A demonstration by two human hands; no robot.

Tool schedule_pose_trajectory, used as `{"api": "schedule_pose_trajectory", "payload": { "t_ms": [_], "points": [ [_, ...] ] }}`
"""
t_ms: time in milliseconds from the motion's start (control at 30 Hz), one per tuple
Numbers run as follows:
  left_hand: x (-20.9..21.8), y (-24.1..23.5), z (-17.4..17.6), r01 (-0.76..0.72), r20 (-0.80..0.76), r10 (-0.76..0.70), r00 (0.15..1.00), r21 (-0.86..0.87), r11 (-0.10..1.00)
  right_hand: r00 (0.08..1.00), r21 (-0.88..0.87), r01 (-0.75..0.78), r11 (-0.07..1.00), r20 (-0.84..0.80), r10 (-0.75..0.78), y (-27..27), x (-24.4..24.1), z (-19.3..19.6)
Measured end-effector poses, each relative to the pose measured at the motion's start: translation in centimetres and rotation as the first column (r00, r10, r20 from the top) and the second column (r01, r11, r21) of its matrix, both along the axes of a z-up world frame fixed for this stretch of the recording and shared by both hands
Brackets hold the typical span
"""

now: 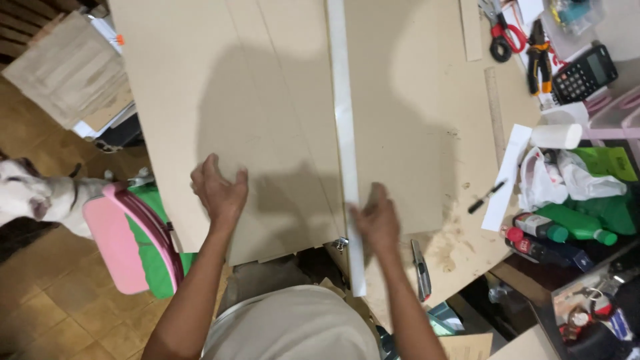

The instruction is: Measuring and cutting large boards using a straight edge and a utility knife on a cluttered workspace.

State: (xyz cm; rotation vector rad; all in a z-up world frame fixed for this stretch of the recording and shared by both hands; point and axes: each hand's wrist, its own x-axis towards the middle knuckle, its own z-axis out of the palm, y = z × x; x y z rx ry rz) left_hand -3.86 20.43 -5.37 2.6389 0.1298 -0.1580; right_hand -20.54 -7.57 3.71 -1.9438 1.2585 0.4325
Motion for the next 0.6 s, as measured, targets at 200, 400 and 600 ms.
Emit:
{"api": "schedule_pose_trajectory", "payload": {
  "t_ms": [200, 400, 600],
  "points": [
    [0.0, 4.7, 3.2, -0.389, -0.392, 0.31, 0.866, -0.14, 0.911, 0.99, -0.013, -0.104, 0.995, -0.093, 0.102, 3.3, 0.8, -0.7],
    [-1.4, 8.9, -5.9, -0.435, -0.48, 0.363, 0.799, -0.042, 0.9, 0.996, 0.034, -0.054, 0.998, -0.07, 0.056, 3.1, 0.4, -1.7],
    [-1.8, 5.2, -1.6, -0.547, -0.58, 0.362, 0.73, -0.179, 0.818, 0.997, 0.005, -0.067, 0.998, -0.024, 0.067, 3.4, -0.3, -2.5]
  ]
}}
